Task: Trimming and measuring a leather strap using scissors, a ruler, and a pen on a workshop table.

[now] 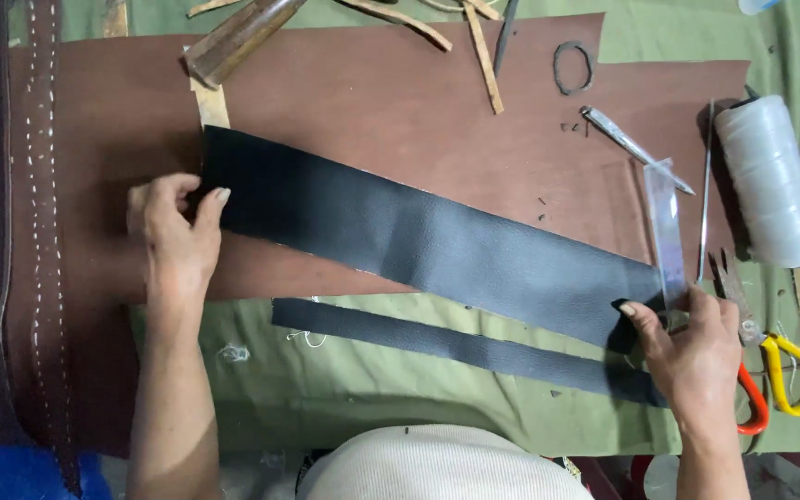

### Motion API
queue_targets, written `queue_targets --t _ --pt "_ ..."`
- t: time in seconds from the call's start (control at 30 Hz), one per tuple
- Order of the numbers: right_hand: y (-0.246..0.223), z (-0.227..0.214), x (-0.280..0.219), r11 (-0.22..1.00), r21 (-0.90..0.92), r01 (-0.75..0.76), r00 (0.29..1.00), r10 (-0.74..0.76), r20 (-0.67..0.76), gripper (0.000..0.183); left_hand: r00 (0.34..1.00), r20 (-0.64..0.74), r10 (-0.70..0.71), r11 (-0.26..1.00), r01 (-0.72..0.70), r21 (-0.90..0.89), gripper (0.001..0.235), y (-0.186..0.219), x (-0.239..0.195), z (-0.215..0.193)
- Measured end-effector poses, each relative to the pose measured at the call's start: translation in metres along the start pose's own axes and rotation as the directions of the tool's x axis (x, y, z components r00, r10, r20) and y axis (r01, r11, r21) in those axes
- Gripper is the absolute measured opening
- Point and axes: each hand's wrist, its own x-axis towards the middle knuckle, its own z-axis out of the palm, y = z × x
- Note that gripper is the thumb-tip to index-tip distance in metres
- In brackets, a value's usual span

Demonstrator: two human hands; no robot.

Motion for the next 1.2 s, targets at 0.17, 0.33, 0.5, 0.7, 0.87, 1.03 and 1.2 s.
queue_targets --t 0.17,0.33,0.5,0.7,0.87,1.03,1.2 --pt "-0.006 0.006 0.009 0.998 -0.046 -0.038 0.999 0.04 0.036 0.051 0.999 -0.009 -0.046 0.953 0.046 0.298 0.048 0.007 -0.01 -0.005" --pt "-0.032 -0.014 0.002 0.969 0.118 -0.219 0.973 0.208 0.096 0.032 0.996 -0.012 -0.092 0.984 0.092 0.15 0.03 -0.006 -0.008 -0.008" --pt "-0.008 -0.027 0.003 0.938 0.256 -0.234 0.971 0.212 0.109 0.043 0.904 0.177 -0.39 0.916 0.401 -0.029 0.017 0.025 -0.016 -0.037" --pt "0.023 -0.02 0.005 0.957 0.129 -0.259 0.96 0.24 0.145 0.031 0.81 0.337 -0.479 0.829 0.544 -0.131 0.013 0.031 -0.017 -0.029" --pt "0.021 -0.017 0.0 0.936 0.214 -0.28 0.96 0.266 0.091 0.022 0.758 0.308 -0.574 0.818 0.539 0.198 0.023 0.061 -0.01 -0.032" --pt "0.029 -0.021 -0.031 0.986 0.073 0.153 0.987 -0.149 -0.066 0.069 0.996 0.0 -0.091 0.995 0.091 0.039 0.039 0.085 -0.05 -0.045" --pt "-0.084 -0.021 -0.064 0.885 0.187 0.425 0.88 -0.453 0.141 0.076 0.94 0.298 -0.165 0.862 0.285 -0.42 0.045 0.144 -0.089 -0.028"
